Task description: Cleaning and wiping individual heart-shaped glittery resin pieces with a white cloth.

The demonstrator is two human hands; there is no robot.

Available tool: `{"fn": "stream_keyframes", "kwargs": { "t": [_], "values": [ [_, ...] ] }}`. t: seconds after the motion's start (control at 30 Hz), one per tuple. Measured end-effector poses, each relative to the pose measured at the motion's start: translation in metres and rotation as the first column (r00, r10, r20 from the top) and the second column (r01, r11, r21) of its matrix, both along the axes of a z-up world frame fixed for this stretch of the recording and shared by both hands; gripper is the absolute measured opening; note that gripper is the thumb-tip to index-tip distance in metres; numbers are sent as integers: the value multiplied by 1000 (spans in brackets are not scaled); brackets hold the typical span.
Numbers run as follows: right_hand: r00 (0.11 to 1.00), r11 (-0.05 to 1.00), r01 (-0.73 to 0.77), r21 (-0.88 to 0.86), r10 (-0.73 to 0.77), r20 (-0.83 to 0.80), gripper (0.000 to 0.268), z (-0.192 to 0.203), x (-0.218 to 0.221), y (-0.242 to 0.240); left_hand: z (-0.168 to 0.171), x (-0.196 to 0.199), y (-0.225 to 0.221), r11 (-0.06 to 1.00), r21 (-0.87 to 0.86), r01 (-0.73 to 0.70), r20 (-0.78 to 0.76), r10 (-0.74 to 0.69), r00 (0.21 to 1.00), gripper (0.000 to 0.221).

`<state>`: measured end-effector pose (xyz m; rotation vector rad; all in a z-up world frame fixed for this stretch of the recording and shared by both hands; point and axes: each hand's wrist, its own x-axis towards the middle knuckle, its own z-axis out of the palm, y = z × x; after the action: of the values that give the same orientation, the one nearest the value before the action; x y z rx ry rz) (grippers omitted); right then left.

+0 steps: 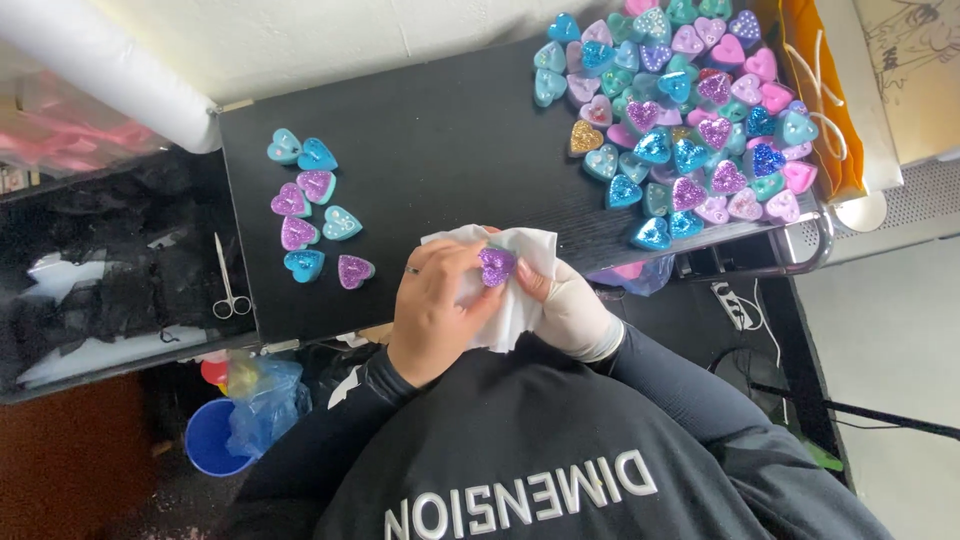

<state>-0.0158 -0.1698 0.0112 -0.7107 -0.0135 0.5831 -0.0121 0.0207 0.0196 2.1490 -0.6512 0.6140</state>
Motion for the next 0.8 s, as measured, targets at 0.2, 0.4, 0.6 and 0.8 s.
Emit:
{"fn": "stream_keyframes", "kwargs": {
  "t": [0.2,0.4,0.6,0.8],
  "values": [
    [984,992,97,-79,-108,-142,42,-38,-2,-13,2,0,2,994,-25,103,-43,-104,994,50],
    [972,952,220,-212,-232,-32,39,-20,0,-8,-1,3,0,997,-54,61,-96,-66,993,49],
    [969,939,209,-274,-161,185,50,-21,2,-8,3,5,-2,986,-131,104,-98,-117,988,63],
    [854,667,474,-576,-186,487,28,-29,-9,-5,-4,0,-7,952,-301,64,-251,-144,957,85]
  ]
}}
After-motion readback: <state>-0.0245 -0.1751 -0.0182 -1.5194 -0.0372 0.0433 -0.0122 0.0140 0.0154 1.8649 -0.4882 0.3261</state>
